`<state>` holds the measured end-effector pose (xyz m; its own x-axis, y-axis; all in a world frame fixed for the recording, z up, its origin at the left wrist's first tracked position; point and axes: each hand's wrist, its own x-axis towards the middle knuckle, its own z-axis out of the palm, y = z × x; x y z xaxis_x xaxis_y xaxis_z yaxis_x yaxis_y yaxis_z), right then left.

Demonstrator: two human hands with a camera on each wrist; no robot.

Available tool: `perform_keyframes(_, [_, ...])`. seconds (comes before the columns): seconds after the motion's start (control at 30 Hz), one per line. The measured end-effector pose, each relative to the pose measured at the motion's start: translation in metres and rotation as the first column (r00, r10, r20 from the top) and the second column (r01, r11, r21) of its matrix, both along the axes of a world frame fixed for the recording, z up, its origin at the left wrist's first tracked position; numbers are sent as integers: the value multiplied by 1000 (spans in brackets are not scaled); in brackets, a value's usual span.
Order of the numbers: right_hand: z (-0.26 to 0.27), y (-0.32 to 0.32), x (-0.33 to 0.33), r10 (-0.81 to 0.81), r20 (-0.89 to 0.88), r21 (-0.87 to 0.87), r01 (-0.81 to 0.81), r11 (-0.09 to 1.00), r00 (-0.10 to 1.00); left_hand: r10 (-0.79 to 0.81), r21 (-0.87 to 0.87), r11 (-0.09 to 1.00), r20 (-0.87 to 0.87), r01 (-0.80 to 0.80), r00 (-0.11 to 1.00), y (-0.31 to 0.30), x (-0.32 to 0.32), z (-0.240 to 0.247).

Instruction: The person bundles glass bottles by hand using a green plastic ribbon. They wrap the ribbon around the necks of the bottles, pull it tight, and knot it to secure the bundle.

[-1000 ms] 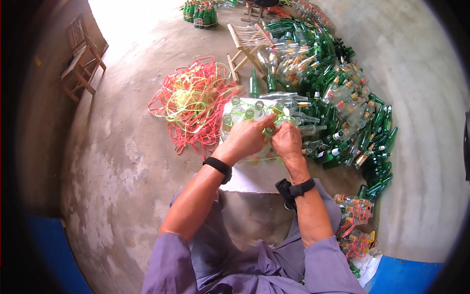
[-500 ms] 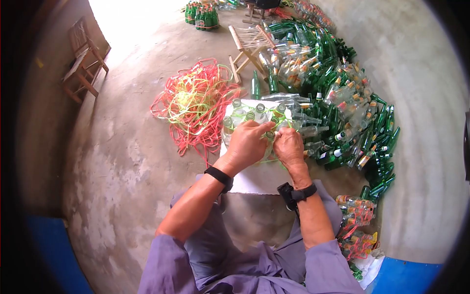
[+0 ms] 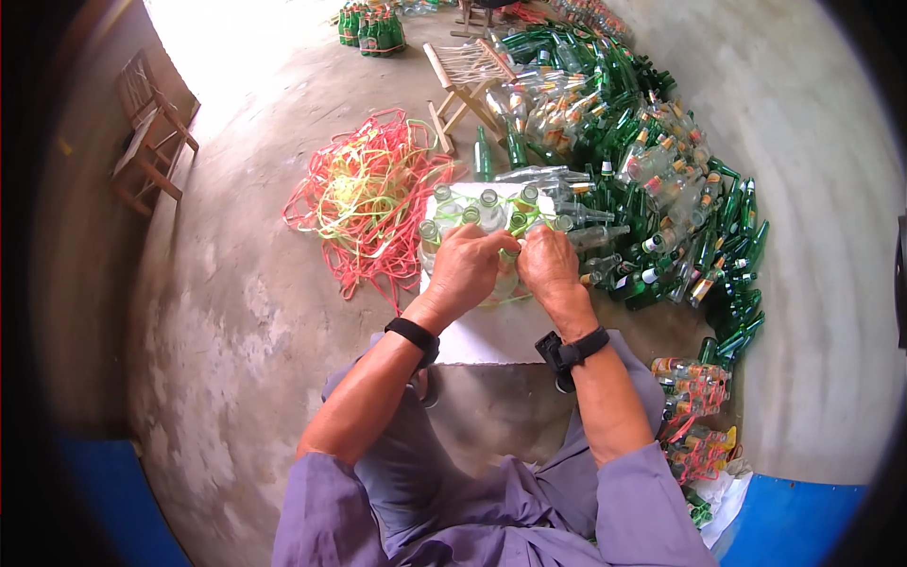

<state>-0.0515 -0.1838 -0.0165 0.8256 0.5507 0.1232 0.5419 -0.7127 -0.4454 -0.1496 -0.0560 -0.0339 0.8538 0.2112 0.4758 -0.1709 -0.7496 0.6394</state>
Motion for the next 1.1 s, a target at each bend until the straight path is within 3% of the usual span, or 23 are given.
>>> perform_keyframes(0.1, [8, 3, -3, -9, 30, -144, 13, 989, 1000, 50, 79, 996, -110, -42, 993, -1, -3, 3])
perform_keyframes(0.17, [8, 1, -9, 60, 217, -271, 1, 963, 974, 18, 59, 998, -29, -16, 999, -4, -6, 2])
perform_keyframes(0.2, [7, 0, -10, 66, 216, -275, -4, 961, 974, 11, 55, 998, -45, -8, 999, -4, -9, 5])
perform_keyframes(0.27, [8, -4, -8, 211, 412, -309, -81, 947, 887, 0, 42, 999, -73, 3, 997, -2, -9, 4])
perform_keyframes(0.43, [31, 11, 9, 278, 313, -402, -138, 905, 908, -43, 36, 998, -77, 46, 996, 5, -8, 7])
perform_keyframes(0.5, [34, 16, 13, 286, 295, -414, -148, 898, 912, -30, 1, 1000, -163, 31, 986, 6, -8, 7])
perform_keyframes(0.57, [35, 19, 14, 295, 299, -430, -148, 891, 908, -35, -61, 998, -96, 30, 995, 7, -5, 0])
perform_keyframes(0.6, [33, 19, 15, 297, 299, -433, -148, 889, 907, -36, -121, 992, -28, 33, 999, 8, -3, 0])
perform_keyframes(0.73, [27, 14, 19, 341, 304, -436, -188, 880, 890, 1, -146, 989, -49, -8, 999, 11, 3, -5])
perform_keyframes(0.8, [24, 9, 25, 363, 293, -448, -209, 869, 885, 170, -356, 919, -30, -169, 985, 8, 13, -11])
perform_keyframes(0.83, [16, 4, 29, 389, 352, -377, -252, 891, 851, 174, -360, 917, -28, -172, 984, 7, 13, -5])
perform_keyframes(0.9, [12, -2, 32, 416, 412, -309, -305, 901, 811, 153, -157, 967, -278, -202, 948, 6, 11, 3])
perform_keyframes(0.97, [16, -4, 30, 418, 504, -173, -385, 906, 756, 156, -202, 956, -262, -212, 952, 8, 14, -2])
perform_keyframes(1.1, [19, 0, 31, 453, 560, -151, -452, 879, 694, 166, -255, 942, -204, -217, 965, 11, 18, -6])
